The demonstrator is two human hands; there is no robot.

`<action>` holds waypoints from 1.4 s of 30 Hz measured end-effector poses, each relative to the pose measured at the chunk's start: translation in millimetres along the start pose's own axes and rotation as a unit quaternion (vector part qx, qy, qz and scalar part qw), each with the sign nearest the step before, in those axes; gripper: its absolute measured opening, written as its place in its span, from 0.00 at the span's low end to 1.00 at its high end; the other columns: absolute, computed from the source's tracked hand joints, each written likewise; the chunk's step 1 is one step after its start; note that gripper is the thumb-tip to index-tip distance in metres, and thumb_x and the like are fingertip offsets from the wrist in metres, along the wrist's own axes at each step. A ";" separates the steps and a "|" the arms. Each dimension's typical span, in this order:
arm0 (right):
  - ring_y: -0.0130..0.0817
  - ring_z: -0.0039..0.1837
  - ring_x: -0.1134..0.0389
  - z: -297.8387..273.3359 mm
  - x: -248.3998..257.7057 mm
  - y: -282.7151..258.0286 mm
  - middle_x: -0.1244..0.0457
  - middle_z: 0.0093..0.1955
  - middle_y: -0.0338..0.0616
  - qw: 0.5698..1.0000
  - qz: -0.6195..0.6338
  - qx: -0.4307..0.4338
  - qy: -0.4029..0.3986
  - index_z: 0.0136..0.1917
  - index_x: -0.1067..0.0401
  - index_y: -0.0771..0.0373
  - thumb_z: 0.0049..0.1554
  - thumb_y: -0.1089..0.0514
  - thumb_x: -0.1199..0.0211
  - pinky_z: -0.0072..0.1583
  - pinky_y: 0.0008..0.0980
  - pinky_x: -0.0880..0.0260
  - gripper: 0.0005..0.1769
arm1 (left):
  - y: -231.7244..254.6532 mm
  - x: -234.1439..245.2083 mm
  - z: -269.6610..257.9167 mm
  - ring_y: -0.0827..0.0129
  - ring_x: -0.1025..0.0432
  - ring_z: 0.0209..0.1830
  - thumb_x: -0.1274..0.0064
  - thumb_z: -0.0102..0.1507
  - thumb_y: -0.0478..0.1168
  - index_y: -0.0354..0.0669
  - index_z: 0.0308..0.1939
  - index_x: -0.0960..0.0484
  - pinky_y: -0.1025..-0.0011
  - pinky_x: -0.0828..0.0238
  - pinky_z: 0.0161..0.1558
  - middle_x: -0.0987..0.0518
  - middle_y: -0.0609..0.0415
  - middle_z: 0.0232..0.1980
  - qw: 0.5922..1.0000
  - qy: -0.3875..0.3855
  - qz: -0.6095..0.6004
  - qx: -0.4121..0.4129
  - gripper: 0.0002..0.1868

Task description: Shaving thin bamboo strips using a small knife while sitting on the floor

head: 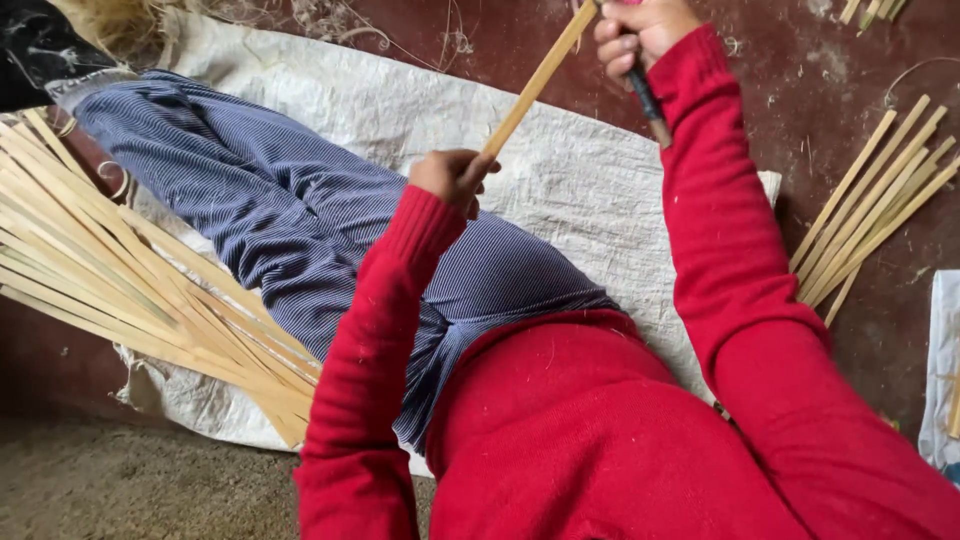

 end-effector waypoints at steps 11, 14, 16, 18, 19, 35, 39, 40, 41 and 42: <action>0.20 0.26 0.46 -17.9 -80.9 118.6 0.40 0.32 0.42 0.992 -0.110 -0.038 -0.044 0.53 0.31 0.62 0.65 0.61 0.44 0.28 0.22 0.44 0.04 | -14.7 -28.8 22.0 0.74 0.24 0.11 0.53 0.65 0.57 0.51 0.34 0.17 0.77 0.35 0.16 0.23 0.63 0.22 0.992 0.093 -0.080 -0.019 0.18; 0.18 0.27 0.51 -22.8 -75.1 124.5 0.42 0.33 0.38 0.991 -0.088 -0.063 -0.077 0.66 0.27 0.56 0.65 0.59 0.44 0.30 0.20 0.46 0.17 | -20.5 -33.7 6.9 0.76 0.27 0.10 0.58 0.65 0.63 0.51 0.33 0.15 0.79 0.34 0.22 0.26 0.63 0.16 0.995 0.083 -0.061 -0.004 0.25; 0.17 0.28 0.50 -23.1 -75.7 124.9 0.42 0.34 0.38 0.987 -0.095 -0.079 -0.099 0.67 0.28 0.54 0.64 0.58 0.42 0.31 0.20 0.47 0.18 | -30.9 -34.6 10.3 0.77 0.27 0.10 0.55 0.66 0.58 0.56 0.36 0.14 0.77 0.36 0.21 0.25 0.65 0.14 0.993 0.100 -0.022 -0.056 0.19; 0.17 0.27 0.50 -24.2 -77.4 123.2 0.41 0.34 0.39 0.988 -0.101 -0.080 -0.089 0.61 0.28 0.55 0.64 0.58 0.43 0.31 0.21 0.47 0.12 | -34.1 -35.1 10.1 0.76 0.27 0.10 0.56 0.67 0.58 0.55 0.37 0.14 0.77 0.35 0.22 0.26 0.64 0.12 0.992 0.105 -0.019 -0.066 0.19; 0.18 0.27 0.50 -23.3 -78.9 123.6 0.41 0.33 0.40 0.988 -0.103 -0.085 -0.080 0.55 0.28 0.57 0.65 0.59 0.43 0.31 0.22 0.47 0.06 | -36.8 -34.1 9.3 0.75 0.28 0.09 0.56 0.67 0.57 0.54 0.38 0.13 0.76 0.34 0.22 0.27 0.63 0.10 0.991 0.109 -0.014 -0.071 0.19; 0.12 0.31 0.52 37.6 6.3 45.8 0.45 0.36 0.25 0.993 0.042 -0.091 -0.068 0.52 0.38 0.48 0.68 0.58 0.45 0.34 0.14 0.49 0.04 | -9.3 -4.8 -6.7 0.72 0.25 0.13 0.58 0.68 0.56 0.56 0.36 0.17 0.70 0.26 0.29 0.24 0.65 0.12 0.996 0.059 0.049 -0.046 0.17; 0.11 0.31 0.53 34.2 12.9 29.5 0.47 0.36 0.23 0.996 0.029 -0.072 -0.040 0.53 0.35 0.46 0.70 0.56 0.45 0.34 0.12 0.50 0.03 | 4.2 -2.6 -4.9 0.64 0.24 0.19 0.58 0.68 0.57 0.54 0.33 0.18 0.61 0.31 0.29 0.23 0.59 0.16 0.994 0.061 0.080 -0.049 0.19; 0.11 0.31 0.52 32.3 11.4 28.6 0.46 0.36 0.23 0.995 0.052 -0.075 -0.026 0.50 0.35 0.47 0.70 0.56 0.44 0.34 0.12 0.49 0.05 | 7.4 -0.3 -6.4 0.60 0.25 0.21 0.56 0.69 0.55 0.51 0.32 0.19 0.58 0.33 0.28 0.22 0.55 0.20 0.993 0.065 0.089 -0.046 0.19; 0.11 0.31 0.52 34.5 18.5 27.9 0.46 0.36 0.23 0.995 0.053 -0.077 -0.028 0.50 0.35 0.47 0.70 0.56 0.44 0.34 0.12 0.49 0.05 | 4.5 -0.6 -10.7 0.60 0.25 0.21 0.56 0.69 0.55 0.51 0.32 0.19 0.58 0.33 0.28 0.22 0.55 0.20 0.993 0.066 0.090 -0.043 0.19; 0.11 0.31 0.53 36.4 25.3 26.8 0.45 0.36 0.23 0.995 0.056 -0.081 -0.032 0.48 0.36 0.50 0.71 0.54 0.45 0.35 0.12 0.48 0.08 | 3.1 -1.4 -15.1 0.55 0.25 0.23 0.57 0.68 0.56 0.51 0.32 0.20 0.55 0.34 0.29 0.23 0.54 0.18 0.992 0.063 0.100 -0.045 0.19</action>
Point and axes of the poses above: each hand's wrist, its own z-axis towards the middle knuckle, its own x-axis out of the back of the hand, y = z × x, the point moved 6 cm from there along z, towards the middle knuckle
